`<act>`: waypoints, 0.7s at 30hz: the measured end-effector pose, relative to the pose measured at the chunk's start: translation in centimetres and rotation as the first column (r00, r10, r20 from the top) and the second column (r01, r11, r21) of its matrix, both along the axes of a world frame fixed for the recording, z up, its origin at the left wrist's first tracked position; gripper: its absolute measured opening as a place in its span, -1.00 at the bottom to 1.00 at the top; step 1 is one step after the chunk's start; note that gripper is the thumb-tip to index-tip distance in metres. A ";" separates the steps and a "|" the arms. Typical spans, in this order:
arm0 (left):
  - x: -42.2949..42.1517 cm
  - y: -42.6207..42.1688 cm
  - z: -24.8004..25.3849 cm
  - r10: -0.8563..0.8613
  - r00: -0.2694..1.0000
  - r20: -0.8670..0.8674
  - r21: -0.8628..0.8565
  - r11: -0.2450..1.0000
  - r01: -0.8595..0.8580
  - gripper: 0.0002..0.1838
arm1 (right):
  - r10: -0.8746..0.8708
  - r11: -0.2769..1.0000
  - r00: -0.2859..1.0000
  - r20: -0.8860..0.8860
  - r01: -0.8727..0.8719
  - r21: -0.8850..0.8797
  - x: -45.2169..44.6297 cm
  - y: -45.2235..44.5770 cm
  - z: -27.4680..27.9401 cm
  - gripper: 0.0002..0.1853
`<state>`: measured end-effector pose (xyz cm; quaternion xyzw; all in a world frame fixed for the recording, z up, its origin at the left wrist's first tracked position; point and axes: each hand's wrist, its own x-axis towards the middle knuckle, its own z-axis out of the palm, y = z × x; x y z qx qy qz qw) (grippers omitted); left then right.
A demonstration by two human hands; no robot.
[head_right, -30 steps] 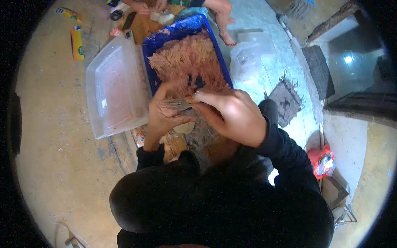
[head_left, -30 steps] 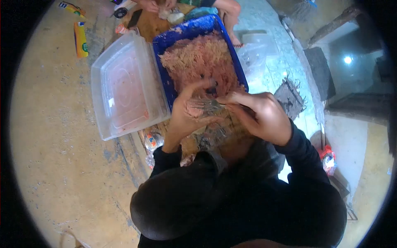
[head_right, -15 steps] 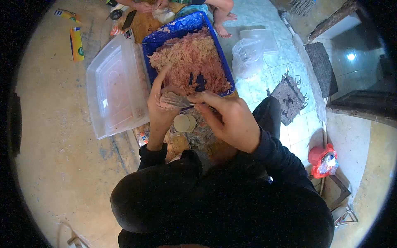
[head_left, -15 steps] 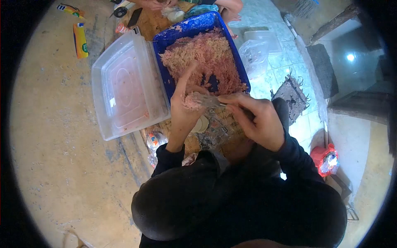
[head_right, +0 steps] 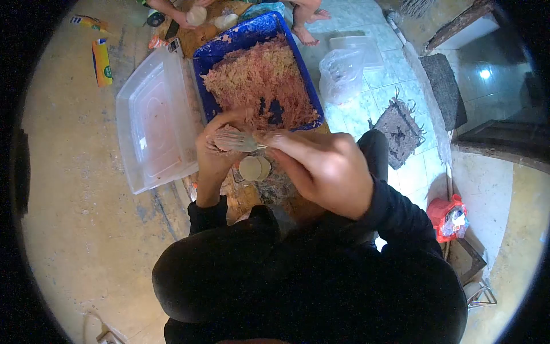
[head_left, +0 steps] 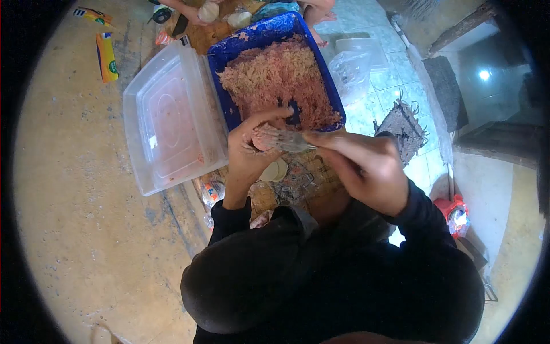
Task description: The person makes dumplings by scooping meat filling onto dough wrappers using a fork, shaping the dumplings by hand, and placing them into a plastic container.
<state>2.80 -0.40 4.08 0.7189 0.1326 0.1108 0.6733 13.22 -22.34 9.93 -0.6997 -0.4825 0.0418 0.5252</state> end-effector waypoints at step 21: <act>-2.1 4.0 3.2 0.109 0.966 0.236 0.182 0.971 -0.154 -0.51 | 0.077 0.997 0.996 -0.039 -0.078 -0.027 -1.7 2.1 1.8 -0.73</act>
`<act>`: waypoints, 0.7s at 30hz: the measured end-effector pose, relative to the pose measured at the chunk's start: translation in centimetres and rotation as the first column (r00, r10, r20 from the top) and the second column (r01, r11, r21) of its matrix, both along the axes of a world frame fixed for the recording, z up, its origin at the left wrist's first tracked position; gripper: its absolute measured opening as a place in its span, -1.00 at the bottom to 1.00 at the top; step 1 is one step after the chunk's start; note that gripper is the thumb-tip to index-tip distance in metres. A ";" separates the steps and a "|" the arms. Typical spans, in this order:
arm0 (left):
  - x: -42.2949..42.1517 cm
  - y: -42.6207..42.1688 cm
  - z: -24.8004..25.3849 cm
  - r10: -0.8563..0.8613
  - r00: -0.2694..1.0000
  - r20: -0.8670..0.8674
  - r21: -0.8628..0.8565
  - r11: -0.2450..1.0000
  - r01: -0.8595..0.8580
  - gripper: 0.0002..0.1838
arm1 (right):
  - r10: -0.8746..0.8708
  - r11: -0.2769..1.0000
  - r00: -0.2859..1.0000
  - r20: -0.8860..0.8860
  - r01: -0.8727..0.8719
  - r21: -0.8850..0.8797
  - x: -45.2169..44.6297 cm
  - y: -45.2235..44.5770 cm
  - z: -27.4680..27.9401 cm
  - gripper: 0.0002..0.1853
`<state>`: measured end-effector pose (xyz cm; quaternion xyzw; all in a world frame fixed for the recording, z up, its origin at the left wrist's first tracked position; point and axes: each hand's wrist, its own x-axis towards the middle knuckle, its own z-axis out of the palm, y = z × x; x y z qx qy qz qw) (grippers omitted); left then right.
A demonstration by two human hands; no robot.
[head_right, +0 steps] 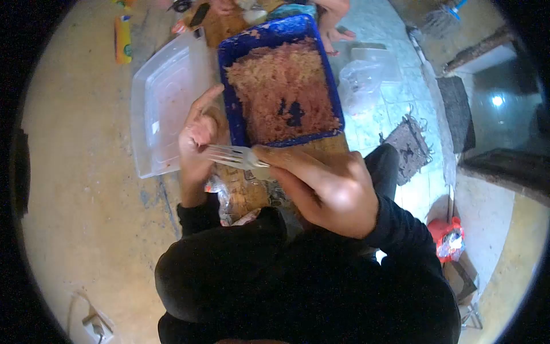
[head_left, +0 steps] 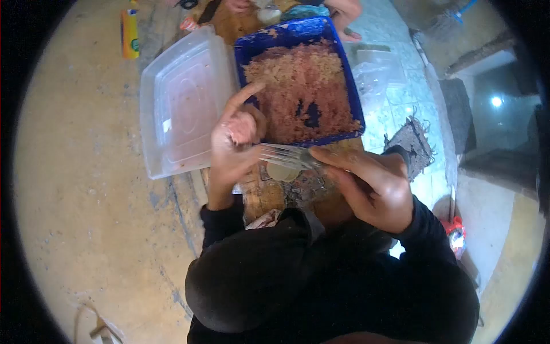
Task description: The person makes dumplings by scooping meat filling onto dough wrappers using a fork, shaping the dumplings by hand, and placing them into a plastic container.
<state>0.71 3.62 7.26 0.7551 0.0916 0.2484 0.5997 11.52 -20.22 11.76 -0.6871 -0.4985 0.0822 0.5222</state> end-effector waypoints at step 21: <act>-4.2 13.4 -2.1 -0.144 0.773 -0.618 0.036 0.977 0.212 -0.53 | 0.130 0.889 0.961 -0.245 -0.222 -0.400 -3.2 -7.2 -8.6 -0.61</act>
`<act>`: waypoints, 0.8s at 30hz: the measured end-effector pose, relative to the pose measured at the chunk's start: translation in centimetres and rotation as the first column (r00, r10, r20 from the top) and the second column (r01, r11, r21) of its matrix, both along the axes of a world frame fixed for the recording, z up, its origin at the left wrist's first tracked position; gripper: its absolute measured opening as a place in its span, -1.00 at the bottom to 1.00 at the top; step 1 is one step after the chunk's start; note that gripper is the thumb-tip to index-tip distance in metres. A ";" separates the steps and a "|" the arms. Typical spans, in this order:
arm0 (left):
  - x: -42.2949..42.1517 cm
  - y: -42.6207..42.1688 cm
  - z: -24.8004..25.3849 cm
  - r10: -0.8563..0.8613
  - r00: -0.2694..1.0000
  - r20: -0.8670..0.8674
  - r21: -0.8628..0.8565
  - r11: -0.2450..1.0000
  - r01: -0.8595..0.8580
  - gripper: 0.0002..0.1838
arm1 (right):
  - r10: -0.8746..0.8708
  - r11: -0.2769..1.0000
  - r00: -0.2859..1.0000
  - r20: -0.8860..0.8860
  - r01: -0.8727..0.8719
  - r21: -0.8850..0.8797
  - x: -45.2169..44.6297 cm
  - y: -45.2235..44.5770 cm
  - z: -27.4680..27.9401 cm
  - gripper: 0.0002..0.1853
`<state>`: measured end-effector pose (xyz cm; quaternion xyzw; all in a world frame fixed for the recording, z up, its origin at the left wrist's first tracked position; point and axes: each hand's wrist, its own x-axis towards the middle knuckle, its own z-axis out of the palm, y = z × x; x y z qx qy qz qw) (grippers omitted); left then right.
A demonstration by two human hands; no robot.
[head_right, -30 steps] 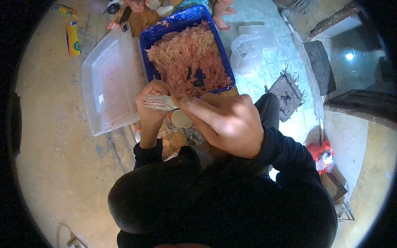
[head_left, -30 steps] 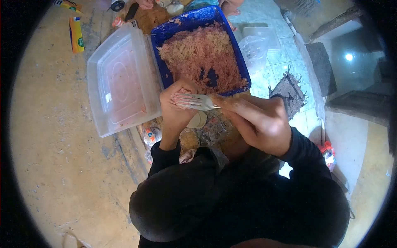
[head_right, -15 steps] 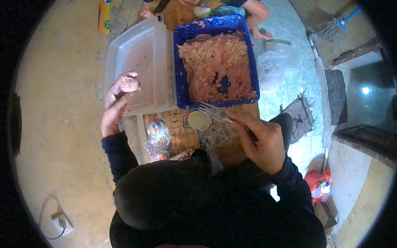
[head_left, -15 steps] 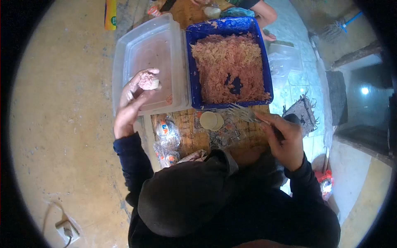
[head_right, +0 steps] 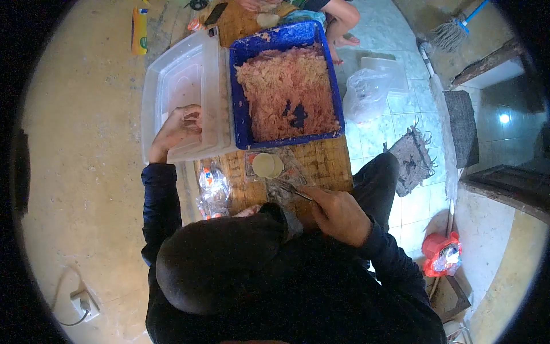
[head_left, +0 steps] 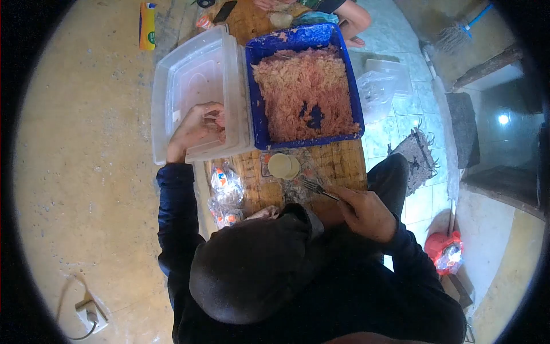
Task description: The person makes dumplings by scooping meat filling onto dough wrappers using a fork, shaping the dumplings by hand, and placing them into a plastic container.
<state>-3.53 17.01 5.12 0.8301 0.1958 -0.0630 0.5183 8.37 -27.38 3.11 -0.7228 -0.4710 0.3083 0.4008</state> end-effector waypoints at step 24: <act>-5.5 -17.9 -15.9 -0.058 0.986 0.154 0.663 0.747 -0.059 -0.57 | -0.037 0.992 0.852 0.522 0.092 -0.080 11.5 13.4 -3.3 -0.78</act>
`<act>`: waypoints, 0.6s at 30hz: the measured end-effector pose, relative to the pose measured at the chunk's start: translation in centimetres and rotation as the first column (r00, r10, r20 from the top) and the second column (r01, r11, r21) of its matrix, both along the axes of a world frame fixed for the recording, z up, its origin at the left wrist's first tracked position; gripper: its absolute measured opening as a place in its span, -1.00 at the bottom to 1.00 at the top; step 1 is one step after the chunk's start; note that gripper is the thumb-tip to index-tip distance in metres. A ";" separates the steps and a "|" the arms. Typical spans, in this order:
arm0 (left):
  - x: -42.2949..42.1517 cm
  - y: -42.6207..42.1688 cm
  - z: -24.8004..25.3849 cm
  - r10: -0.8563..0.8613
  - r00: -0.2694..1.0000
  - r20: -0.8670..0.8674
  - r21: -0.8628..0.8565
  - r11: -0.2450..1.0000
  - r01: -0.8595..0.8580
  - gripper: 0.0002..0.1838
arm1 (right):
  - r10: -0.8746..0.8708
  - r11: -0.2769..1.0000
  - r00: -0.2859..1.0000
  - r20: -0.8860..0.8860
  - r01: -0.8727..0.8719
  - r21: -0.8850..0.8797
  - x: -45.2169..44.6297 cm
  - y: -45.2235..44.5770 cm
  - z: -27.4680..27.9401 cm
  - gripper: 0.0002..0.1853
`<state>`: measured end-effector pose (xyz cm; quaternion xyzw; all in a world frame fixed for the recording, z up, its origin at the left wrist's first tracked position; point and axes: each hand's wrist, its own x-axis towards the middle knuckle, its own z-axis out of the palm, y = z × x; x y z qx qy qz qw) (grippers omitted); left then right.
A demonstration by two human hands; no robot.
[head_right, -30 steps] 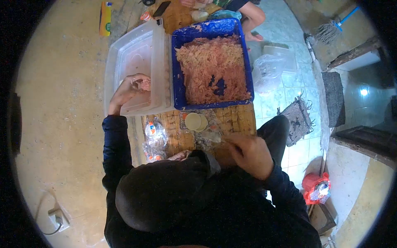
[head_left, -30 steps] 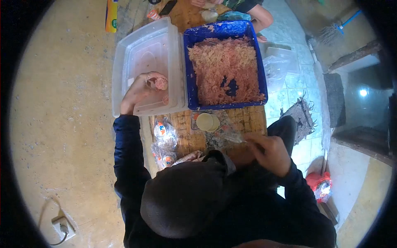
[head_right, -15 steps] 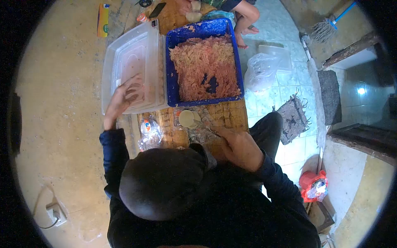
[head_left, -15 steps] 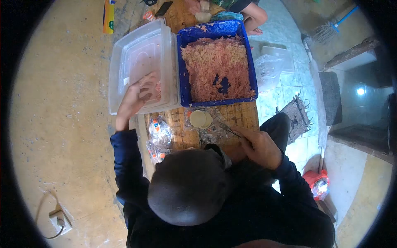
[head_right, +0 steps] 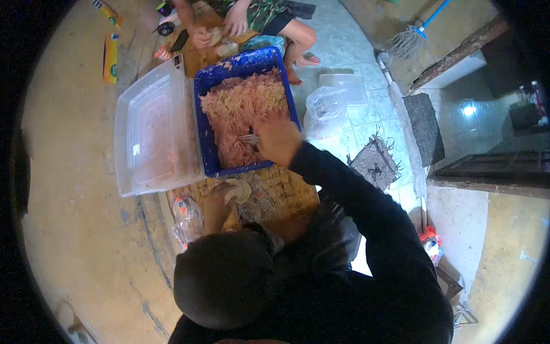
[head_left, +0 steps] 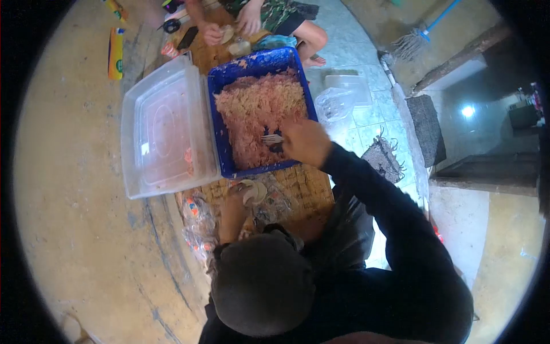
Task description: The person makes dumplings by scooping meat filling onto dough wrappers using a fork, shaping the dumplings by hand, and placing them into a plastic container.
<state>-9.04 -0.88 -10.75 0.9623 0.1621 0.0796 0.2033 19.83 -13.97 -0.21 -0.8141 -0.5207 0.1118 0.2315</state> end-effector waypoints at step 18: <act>8.0 2.6 -12.1 0.271 0.940 -0.206 -0.327 0.887 -0.327 -0.61 | 0.385 0.918 0.817 0.429 -0.389 -0.082 -0.8 16.7 -14.3 -0.67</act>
